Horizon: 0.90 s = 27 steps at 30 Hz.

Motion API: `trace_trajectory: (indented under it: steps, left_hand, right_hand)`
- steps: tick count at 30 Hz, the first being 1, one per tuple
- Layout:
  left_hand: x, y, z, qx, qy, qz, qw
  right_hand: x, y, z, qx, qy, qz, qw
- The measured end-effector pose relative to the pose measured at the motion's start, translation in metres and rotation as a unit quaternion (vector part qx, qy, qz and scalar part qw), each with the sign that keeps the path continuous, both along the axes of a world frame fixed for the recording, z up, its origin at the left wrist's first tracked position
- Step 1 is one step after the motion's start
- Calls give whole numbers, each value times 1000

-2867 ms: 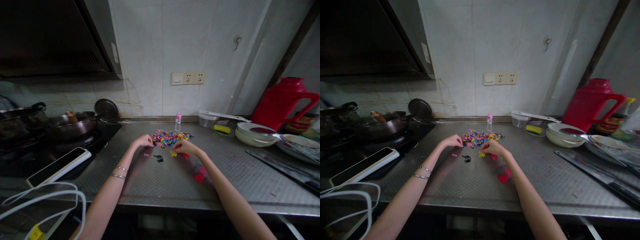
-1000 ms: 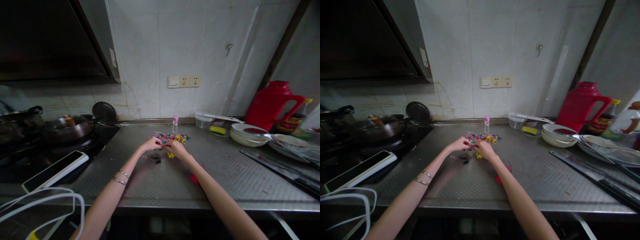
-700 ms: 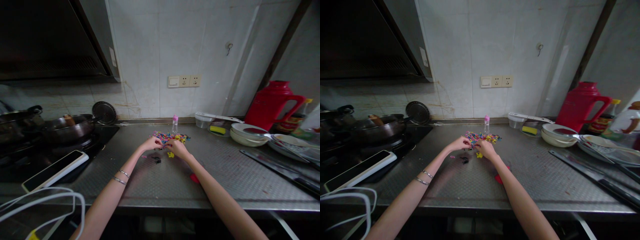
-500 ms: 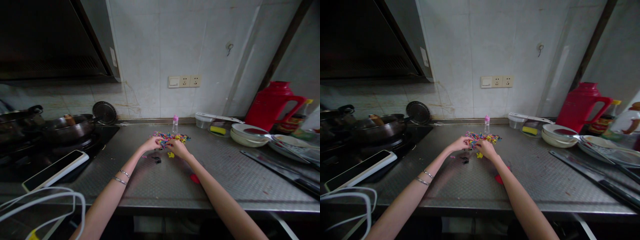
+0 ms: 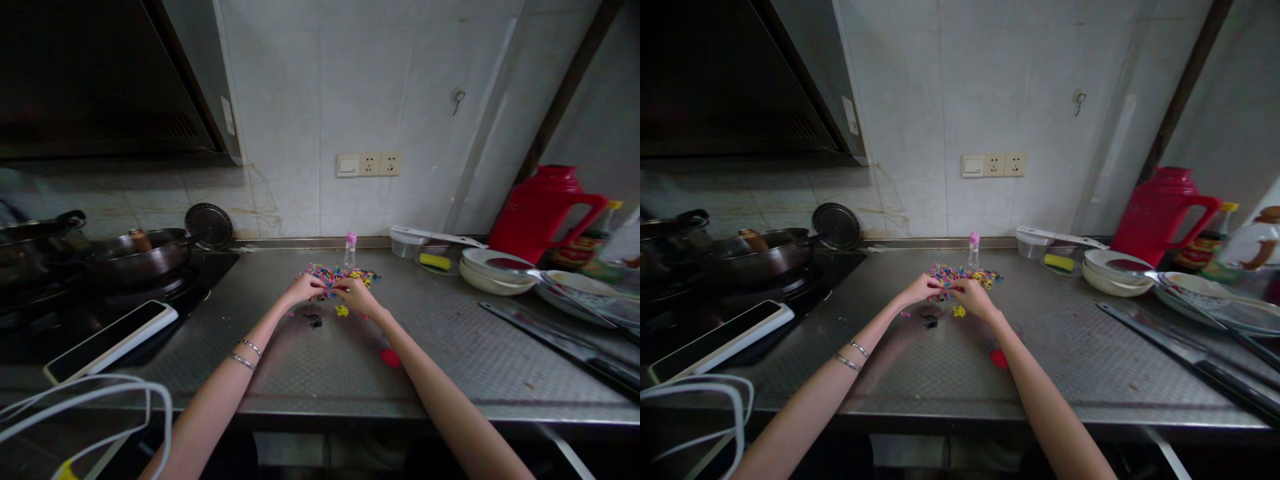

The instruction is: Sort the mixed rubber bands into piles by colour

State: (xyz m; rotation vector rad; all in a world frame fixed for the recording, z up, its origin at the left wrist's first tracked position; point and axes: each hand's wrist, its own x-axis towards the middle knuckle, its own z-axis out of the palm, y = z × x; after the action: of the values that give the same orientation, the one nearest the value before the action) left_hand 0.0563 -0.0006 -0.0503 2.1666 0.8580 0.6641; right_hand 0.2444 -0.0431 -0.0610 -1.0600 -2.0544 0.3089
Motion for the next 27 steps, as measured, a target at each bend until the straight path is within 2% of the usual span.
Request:
trace_trajectory:
  steps: [4, 9, 16, 22, 27]
  left_hand:
    - [0, -1, 1, -3, 14, 7, 1000]
    - [10, -5, 3, 35, 38, 19, 998]
    - [49, -26, 5, 96, 82, -35, 991]
    - [82, -43, -2, 161, 156, -19, 974]
    - [91, -45, -12, 184, 173, 5, 968]
  right_hand:
    - [16, 0, 10, -1, -3, -18, 1000]
    - [56, -5, 20, -29, -56, -62, 996]
    - [110, -22, 9, -109, -159, -134, 972]
    - [115, -28, -2, -155, -173, -154, 960]
    - [113, -22, -6, -145, -175, -155, 961]
